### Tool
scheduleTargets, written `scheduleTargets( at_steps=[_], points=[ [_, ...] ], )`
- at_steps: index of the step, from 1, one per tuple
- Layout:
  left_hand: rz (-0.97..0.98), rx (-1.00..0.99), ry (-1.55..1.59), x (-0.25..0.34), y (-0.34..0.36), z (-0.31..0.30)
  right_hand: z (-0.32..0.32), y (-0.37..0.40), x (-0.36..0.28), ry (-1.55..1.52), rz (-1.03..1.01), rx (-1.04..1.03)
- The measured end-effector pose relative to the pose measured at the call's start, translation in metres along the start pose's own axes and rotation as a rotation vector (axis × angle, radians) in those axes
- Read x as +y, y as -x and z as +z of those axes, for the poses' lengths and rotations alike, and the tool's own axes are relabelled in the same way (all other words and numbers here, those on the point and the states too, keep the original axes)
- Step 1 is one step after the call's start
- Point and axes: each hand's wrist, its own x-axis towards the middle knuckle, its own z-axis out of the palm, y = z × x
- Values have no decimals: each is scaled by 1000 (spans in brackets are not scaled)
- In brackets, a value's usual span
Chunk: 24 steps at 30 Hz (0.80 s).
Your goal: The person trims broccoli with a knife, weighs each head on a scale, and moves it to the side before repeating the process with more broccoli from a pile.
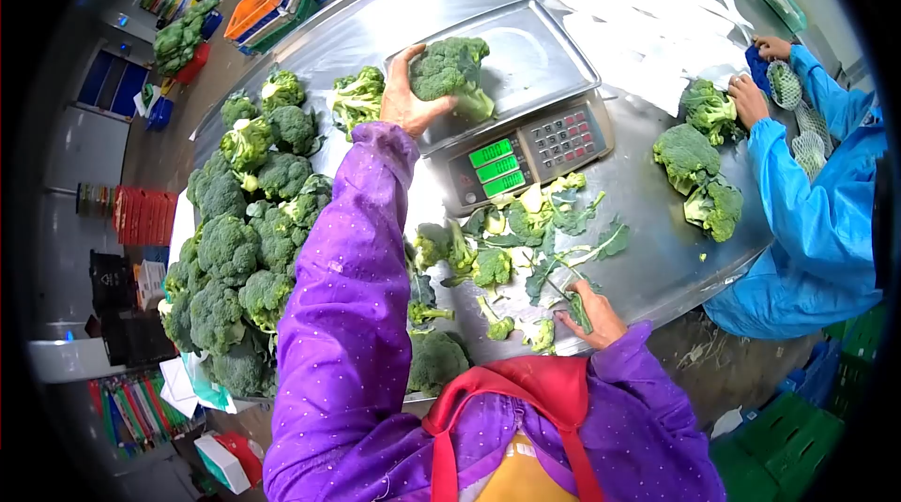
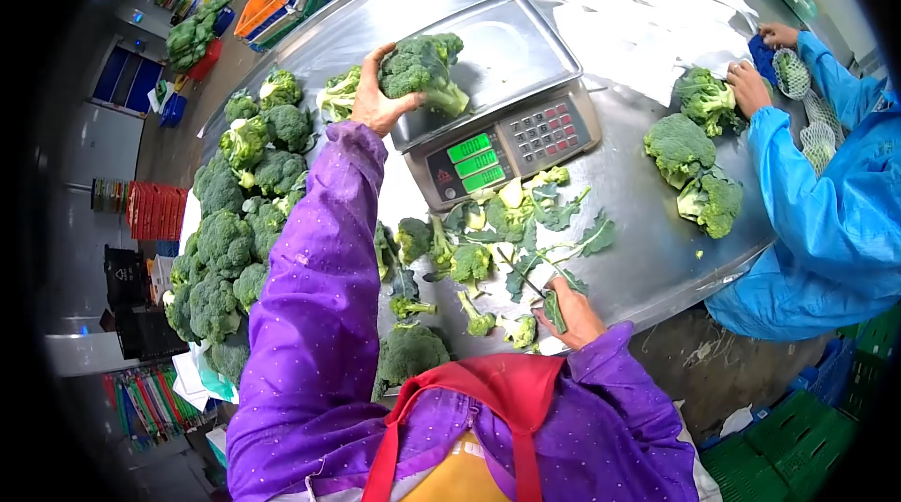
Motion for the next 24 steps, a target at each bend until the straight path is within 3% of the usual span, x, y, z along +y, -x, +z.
scheduleTargets(
  at_steps=[5,13,18,24],
  points=[
    [38,-37,-177,12,16,-26,8,0,11,21,-43,-8],
    [-228,35,-87,40,53,-108,8,-10,-3,24,-122,-171],
    [-297,14,-19,44,55,-106,9,-8,-6,-17,-99,-219],
    [-250,-58,11,34,29,-70,3,0,-8,-35,-76,-181]
  ],
)
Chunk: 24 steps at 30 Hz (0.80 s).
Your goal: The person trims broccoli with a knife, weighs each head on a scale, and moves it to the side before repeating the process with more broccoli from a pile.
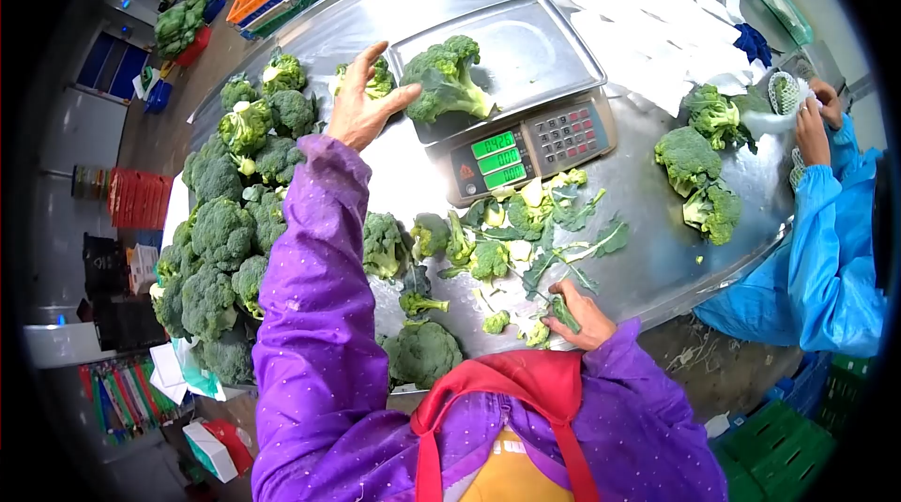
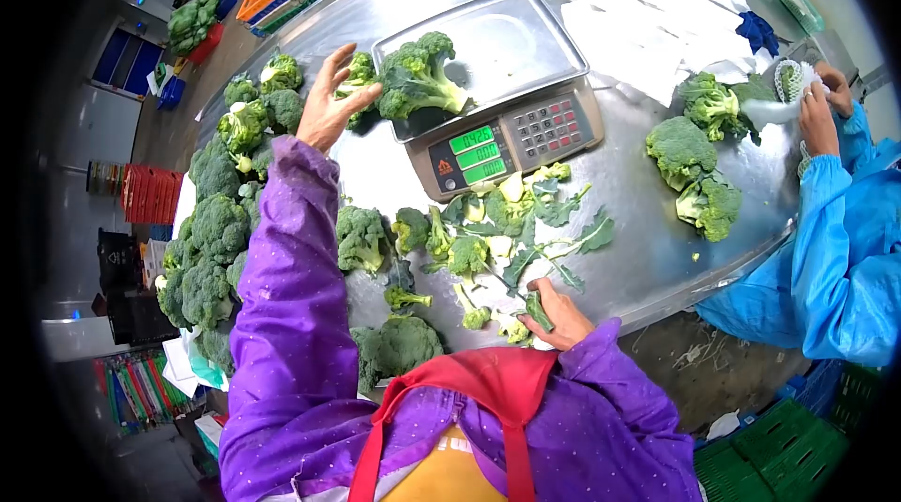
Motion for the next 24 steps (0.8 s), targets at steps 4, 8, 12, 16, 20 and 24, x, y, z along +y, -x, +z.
scheduleTargets(
  at_steps=[4,8,12,16,20,24],
  points=[
    [-52,-47,-58,1,-28,30,-1,3,5,-55,-20,-7],
    [-199,-99,-28,1,-34,49,-2,4,9,-50,-9,17],
    [-180,-84,200,-30,-33,39,0,7,12,-87,-46,148],
    [-7,15,552,-36,14,31,-13,6,-4,-225,50,138],
    [66,78,724,-16,67,26,-12,2,-18,-538,176,113],
    [134,81,846,-10,109,24,-9,-17,-37,-1032,183,-45]
  ],
)
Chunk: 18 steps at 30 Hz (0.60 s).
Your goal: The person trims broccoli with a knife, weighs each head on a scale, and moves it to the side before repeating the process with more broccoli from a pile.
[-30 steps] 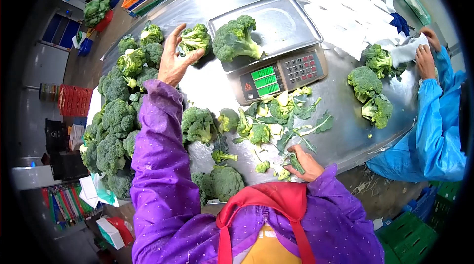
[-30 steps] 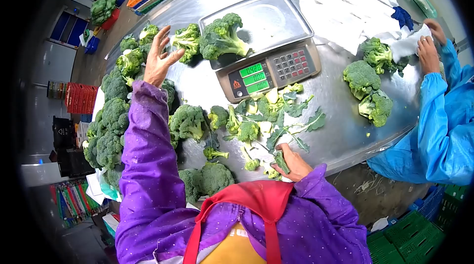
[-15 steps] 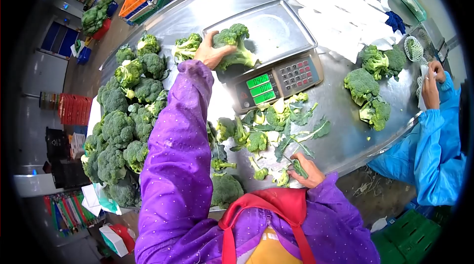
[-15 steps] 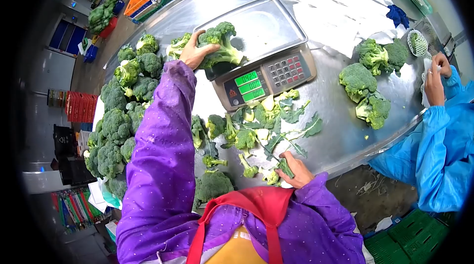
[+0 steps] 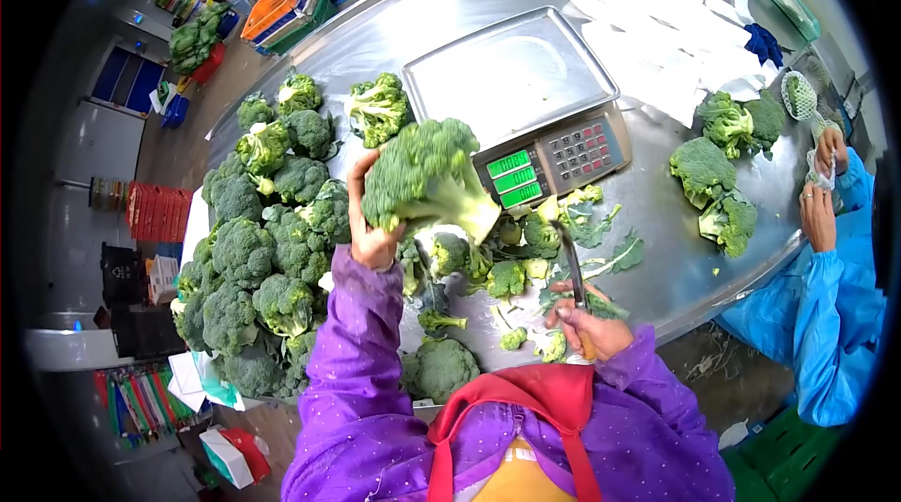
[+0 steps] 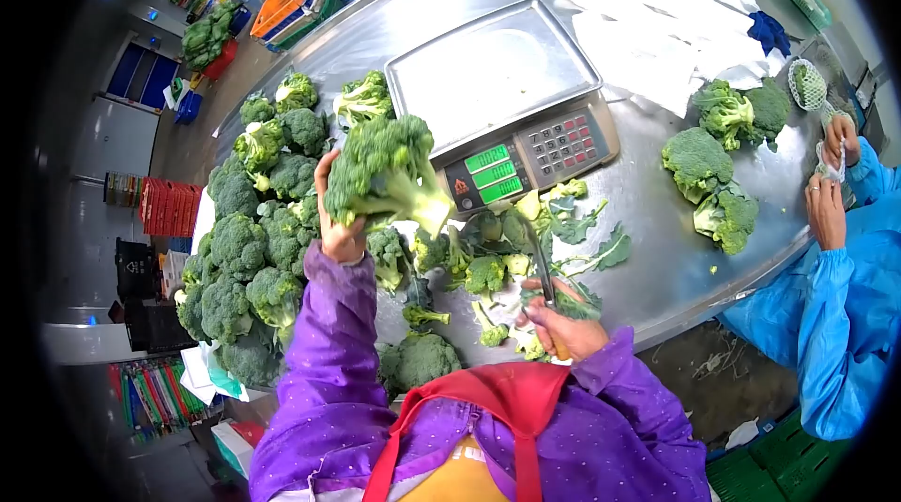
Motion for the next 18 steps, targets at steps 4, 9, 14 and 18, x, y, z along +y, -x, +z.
scheduleTargets(
  at_steps=[4,9,14,18],
  points=[
    [34,23,96,4,27,14,44,-32,-23,-352,-59,-154],
    [27,-145,-117,-4,46,14,69,-55,-39,-137,90,-56],
    [-364,-244,-174,21,56,9,80,-44,-48,94,-178,129],
    [-204,-21,-279,8,65,22,79,-46,-43,324,-390,89]
  ],
)
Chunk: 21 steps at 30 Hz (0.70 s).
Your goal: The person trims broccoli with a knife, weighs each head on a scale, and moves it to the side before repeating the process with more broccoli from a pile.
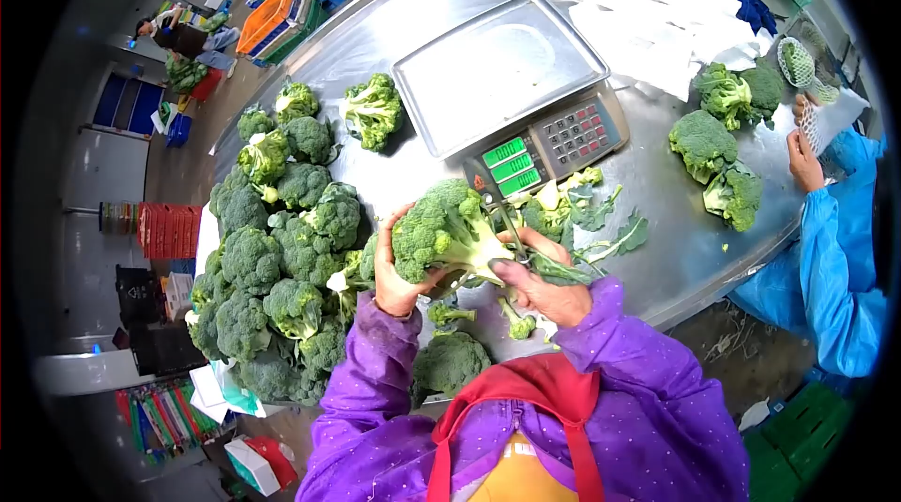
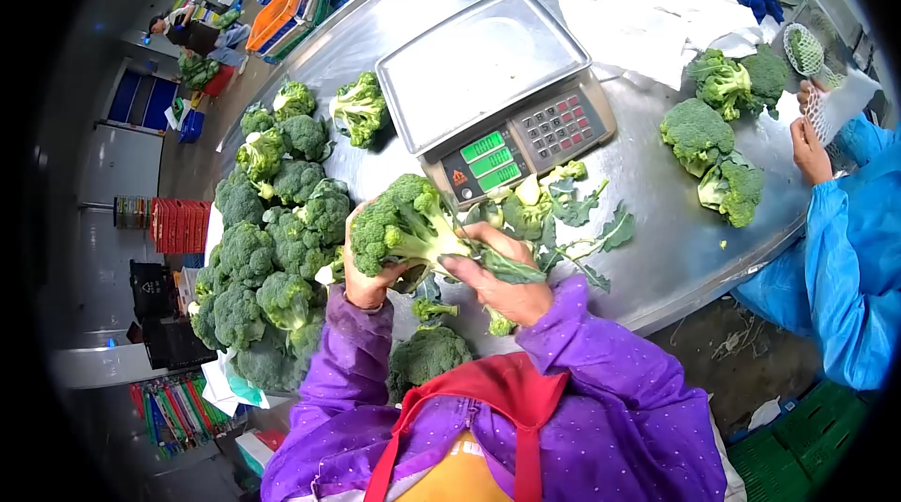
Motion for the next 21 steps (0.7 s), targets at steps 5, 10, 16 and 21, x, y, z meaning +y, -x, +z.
scheduleTargets(
  at_steps=[5,10,16,21],
  points=[
    [173,208,-202,-3,12,-4,-36,35,-8,603,-122,34],
    [540,206,-500,5,6,-5,-31,35,-4,878,-207,-160],
    [601,276,-692,19,21,-7,-15,32,4,1028,-245,-91],
    [587,320,-641,14,22,-5,-8,30,6,1018,-264,-76]
  ],
)
